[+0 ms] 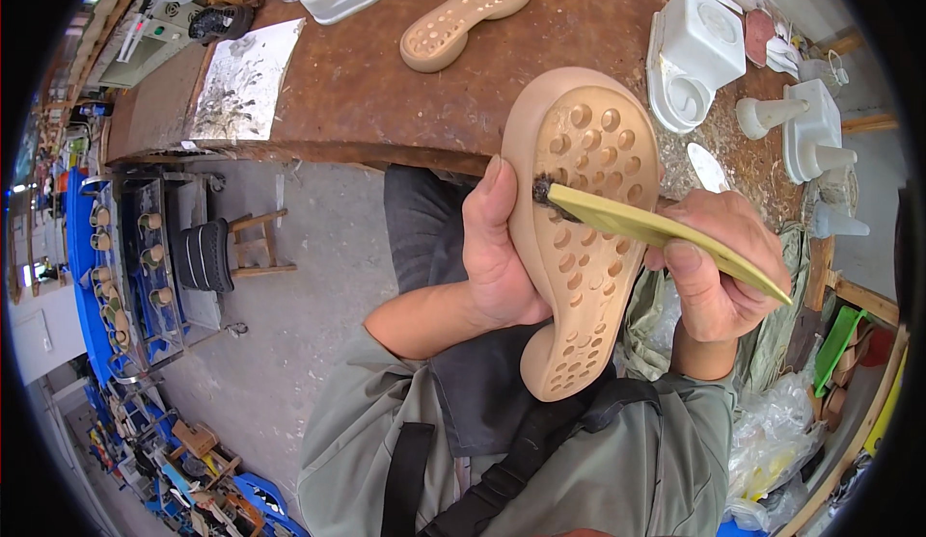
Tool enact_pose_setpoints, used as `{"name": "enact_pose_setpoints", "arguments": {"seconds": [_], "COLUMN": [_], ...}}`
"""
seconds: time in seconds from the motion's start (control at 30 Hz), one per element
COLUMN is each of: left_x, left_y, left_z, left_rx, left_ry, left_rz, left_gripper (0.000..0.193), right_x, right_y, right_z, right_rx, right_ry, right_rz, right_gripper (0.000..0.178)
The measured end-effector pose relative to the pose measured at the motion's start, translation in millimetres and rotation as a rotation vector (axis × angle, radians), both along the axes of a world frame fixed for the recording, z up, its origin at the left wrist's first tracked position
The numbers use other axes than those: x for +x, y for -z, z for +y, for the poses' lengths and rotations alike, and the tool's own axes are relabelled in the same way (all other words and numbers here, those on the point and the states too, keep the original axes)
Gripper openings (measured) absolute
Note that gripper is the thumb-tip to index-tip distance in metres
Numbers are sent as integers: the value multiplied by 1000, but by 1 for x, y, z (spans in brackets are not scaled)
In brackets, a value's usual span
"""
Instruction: Apply adhesive or primer to the bottom of shoe soles using a brush and a dispenser.
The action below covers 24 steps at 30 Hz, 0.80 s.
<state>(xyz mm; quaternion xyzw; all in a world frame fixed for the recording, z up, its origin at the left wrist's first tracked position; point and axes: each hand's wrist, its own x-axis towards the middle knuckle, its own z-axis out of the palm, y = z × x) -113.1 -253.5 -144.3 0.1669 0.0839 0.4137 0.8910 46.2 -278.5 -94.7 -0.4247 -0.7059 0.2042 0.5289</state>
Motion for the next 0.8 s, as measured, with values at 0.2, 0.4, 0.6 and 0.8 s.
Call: {"name": "enact_pose_setpoints", "arguments": {"seconds": [0.2, 0.4, 0.6, 0.8], "left_x": [1, 7, 10, 14], "left_y": [1, -10, -9, 4], "left_z": [1, -4, -4, -4], "left_rx": [50, -62, -39, -3], "left_ry": [73, -16, -36, 40], "left_rz": [-27, -33, 32, 131], "left_gripper": [93, 82, 82, 88], "right_x": [6, 7, 25, 34], "right_y": [7, 14, 17, 15], "right_z": [-10, -22, -28, -5], "right_rx": [110, 151, 126, 19], "right_ry": [-69, -140, -202, 90], "right_rz": [-26, 19, 5, 132], "right_gripper": [20, 24, 19, 20]}}
